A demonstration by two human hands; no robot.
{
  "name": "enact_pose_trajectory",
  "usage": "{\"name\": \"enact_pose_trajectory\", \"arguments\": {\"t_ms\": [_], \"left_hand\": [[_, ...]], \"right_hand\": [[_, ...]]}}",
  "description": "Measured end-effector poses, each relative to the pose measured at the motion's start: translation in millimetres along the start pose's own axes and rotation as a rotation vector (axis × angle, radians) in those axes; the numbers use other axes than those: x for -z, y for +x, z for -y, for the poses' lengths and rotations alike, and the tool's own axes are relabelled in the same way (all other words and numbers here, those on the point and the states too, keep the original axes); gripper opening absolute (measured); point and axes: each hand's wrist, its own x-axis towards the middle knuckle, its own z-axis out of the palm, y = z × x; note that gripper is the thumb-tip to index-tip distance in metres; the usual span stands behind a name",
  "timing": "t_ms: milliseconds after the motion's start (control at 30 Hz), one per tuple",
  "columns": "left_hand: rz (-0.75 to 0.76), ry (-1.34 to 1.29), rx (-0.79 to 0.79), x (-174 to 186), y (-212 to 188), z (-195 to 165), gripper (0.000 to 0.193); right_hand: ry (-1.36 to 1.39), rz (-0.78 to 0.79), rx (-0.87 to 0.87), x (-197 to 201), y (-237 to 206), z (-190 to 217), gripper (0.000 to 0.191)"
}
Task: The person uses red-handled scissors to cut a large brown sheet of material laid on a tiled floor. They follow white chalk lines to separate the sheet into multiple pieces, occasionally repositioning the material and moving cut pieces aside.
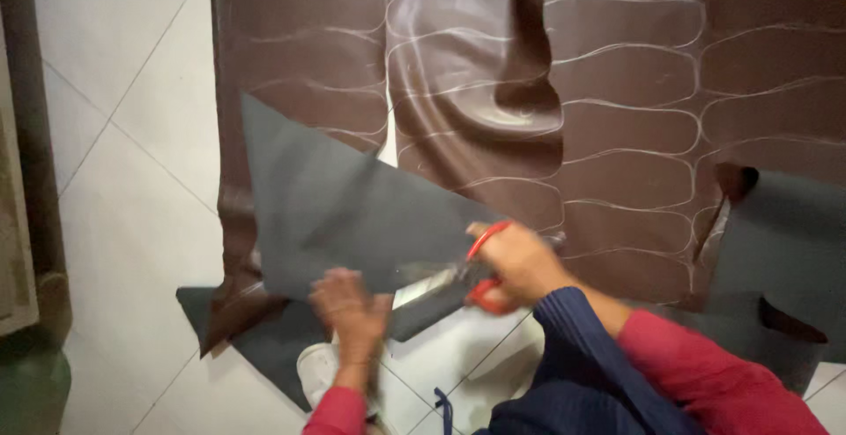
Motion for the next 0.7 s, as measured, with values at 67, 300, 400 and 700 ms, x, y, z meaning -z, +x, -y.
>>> {"name": "enact_pose_trajectory", "arguments": {"t_ms": [67,300,400,700], "left_hand": [[0.054,0.072,0.378,11.0,-3.4,46.2,0.095],[0.168,0.429,0.361,15.0,5.3,48.3,0.052],[0.043,0.254,0.100,16.2,22.4,39.2,0.044],[-0.023,-0.573,0.204,12.5,68.5,-5.6,0.050]], "right_hand": [[0.001,0.061,0.182,-11.4,-1.7,12.8,0.063],[0.083,0.245,0.243,-29.2,-33.6,8.4,0.046],[0.186,0.324,0.170,-34.5,-39.5,-0.7,0.039],[0.634,-0.164,-0.735,-17.3,-42.0,-7.5,0.029]]}}
